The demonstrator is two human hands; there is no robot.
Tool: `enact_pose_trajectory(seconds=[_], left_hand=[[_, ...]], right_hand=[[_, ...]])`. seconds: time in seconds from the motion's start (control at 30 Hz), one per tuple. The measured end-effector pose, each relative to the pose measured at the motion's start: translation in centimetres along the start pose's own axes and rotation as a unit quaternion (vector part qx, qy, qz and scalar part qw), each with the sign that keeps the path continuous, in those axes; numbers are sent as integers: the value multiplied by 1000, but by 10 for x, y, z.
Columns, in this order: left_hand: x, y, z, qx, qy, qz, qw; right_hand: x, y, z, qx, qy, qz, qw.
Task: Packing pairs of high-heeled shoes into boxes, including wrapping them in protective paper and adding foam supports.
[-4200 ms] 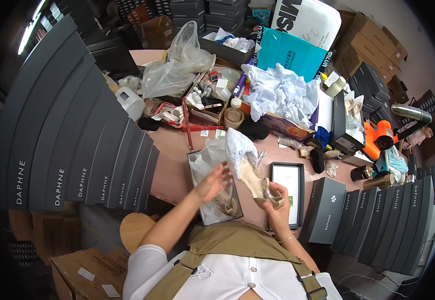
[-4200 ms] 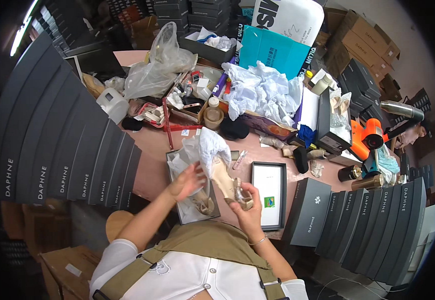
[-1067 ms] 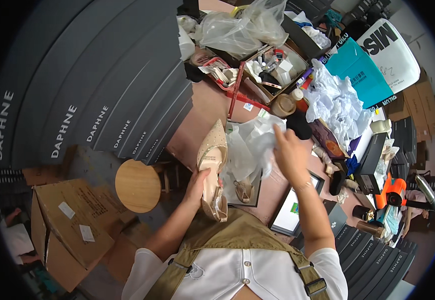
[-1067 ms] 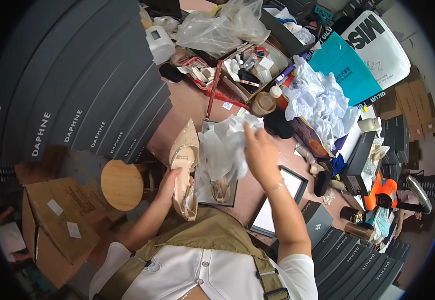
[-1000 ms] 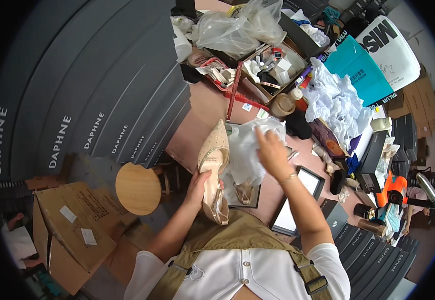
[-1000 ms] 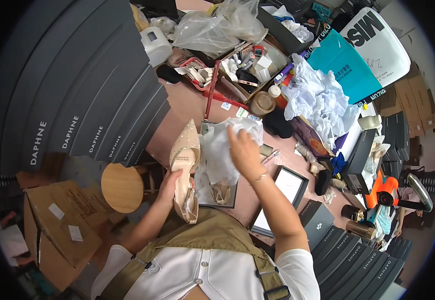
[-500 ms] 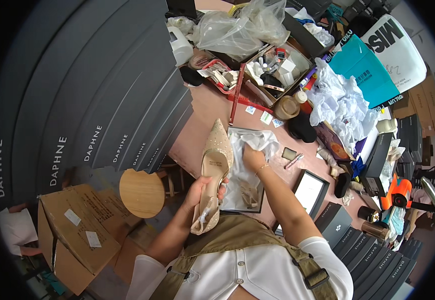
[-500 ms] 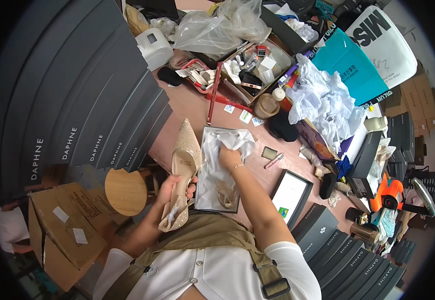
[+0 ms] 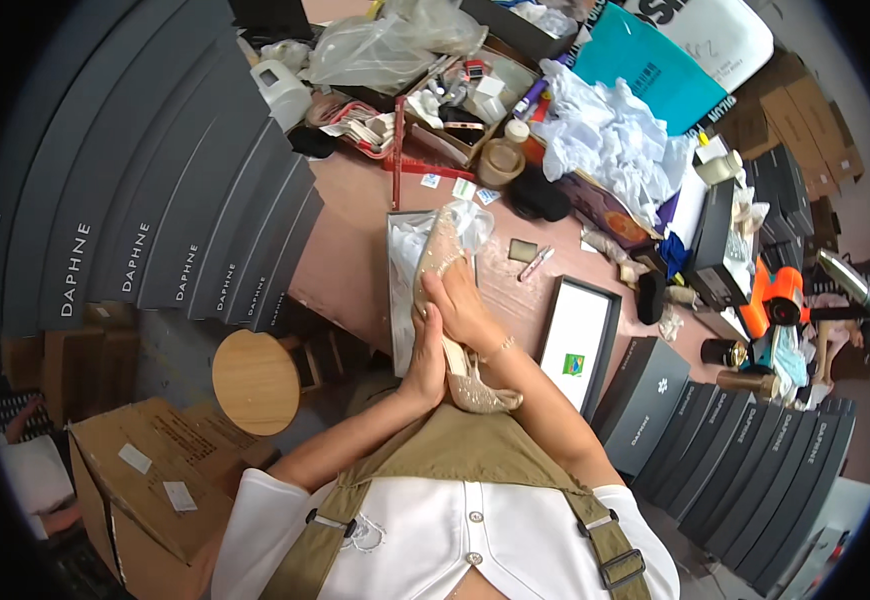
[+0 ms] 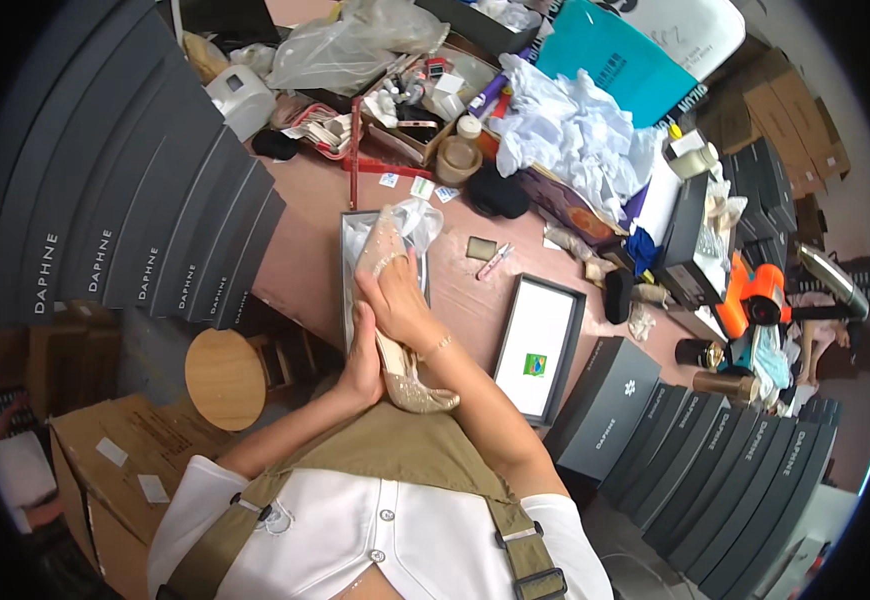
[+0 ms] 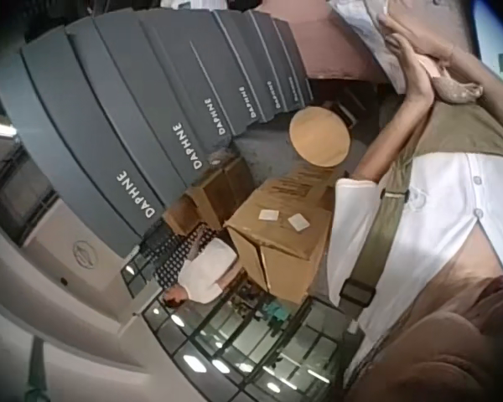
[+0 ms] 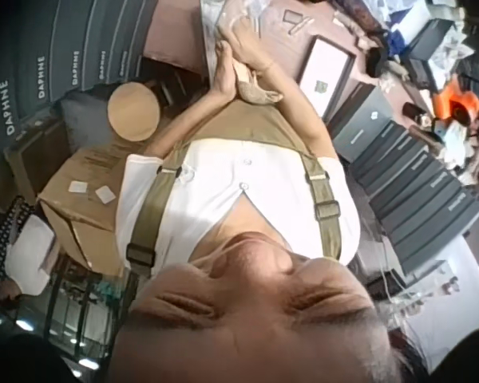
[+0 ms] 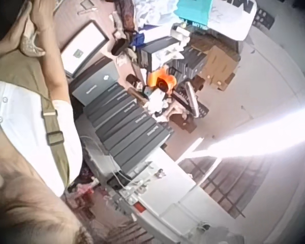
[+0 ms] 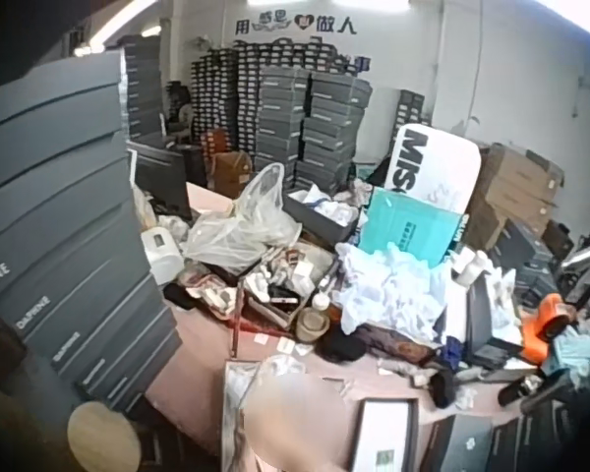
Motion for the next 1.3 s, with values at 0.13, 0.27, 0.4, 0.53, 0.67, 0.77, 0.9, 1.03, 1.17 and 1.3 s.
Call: enact_pose_trajectory(seconds=[0.13,0.27,0.4,0.53,0.67,0.77,0.9,1.03,1.17,1.3], left_hand=[[0,11,-17,9,78,-4,997],[-24,10,-3,40,86,-59,994],[-30,6,5,69,70,-24,995],[-23,6,3,86,62,-66,992],[9,-5,-22,36,207,-13,978],[6,-5,-15,51,133,-22,990],[5,-3,-12,52,0,-162,985],[5,-10,7,86,16,-180,980],[7,-19,11,133,118,-106,978],[1,-23,5,130,131,-106,977]], right_hand=[[0,15,19,-16,5,8,1000],[-19,37,27,-27,183,164,969],[-6,26,22,35,95,147,984],[-29,13,37,54,90,135,985],[9,-5,-11,120,110,113,980],[18,-54,-14,-23,305,101,947],[26,-80,-58,-17,515,245,821],[11,-60,-55,-123,95,176,972],[-20,-30,-6,-209,72,289,931],[-10,-19,-4,-79,127,325,934]])
Point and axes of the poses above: each hand's wrist, its own y-axis towards the middle knuckle, its own z-axis out of the palm, x = y × z, the point moved 2 cm from there along y, towards the middle knuckle, and after that the axes turned 6 degrees about y, right-handed, at the moved point
